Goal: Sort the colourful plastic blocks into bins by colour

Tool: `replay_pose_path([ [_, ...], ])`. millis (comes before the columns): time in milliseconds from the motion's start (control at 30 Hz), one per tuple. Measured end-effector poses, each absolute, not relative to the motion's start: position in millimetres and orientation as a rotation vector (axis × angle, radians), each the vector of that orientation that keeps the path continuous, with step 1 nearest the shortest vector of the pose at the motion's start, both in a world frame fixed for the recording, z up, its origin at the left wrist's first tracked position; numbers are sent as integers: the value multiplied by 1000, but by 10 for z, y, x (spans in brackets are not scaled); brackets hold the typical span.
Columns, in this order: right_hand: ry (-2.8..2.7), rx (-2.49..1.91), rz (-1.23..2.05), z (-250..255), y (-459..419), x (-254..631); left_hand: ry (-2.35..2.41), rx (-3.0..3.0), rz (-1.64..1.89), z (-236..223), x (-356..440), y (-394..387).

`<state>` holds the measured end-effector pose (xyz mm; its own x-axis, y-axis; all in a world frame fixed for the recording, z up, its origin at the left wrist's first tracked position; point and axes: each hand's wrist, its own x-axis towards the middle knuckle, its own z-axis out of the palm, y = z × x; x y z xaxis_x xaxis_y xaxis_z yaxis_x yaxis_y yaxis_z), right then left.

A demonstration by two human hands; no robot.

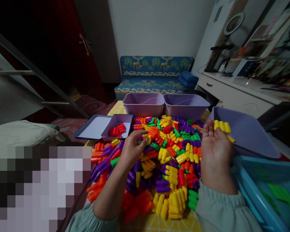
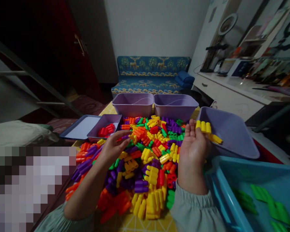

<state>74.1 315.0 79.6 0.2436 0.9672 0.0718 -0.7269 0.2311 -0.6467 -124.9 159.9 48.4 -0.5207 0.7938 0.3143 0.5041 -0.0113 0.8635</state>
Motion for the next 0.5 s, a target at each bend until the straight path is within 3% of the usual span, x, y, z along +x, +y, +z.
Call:
replay_pose_path([
  [300,-603,-664,1345,935,3010,739,1893,1395,1444,538,-1152,1570],
  [500,-1391,-924,1321,695,3068,635,1758,1872,1067,534,-956,1574],
])
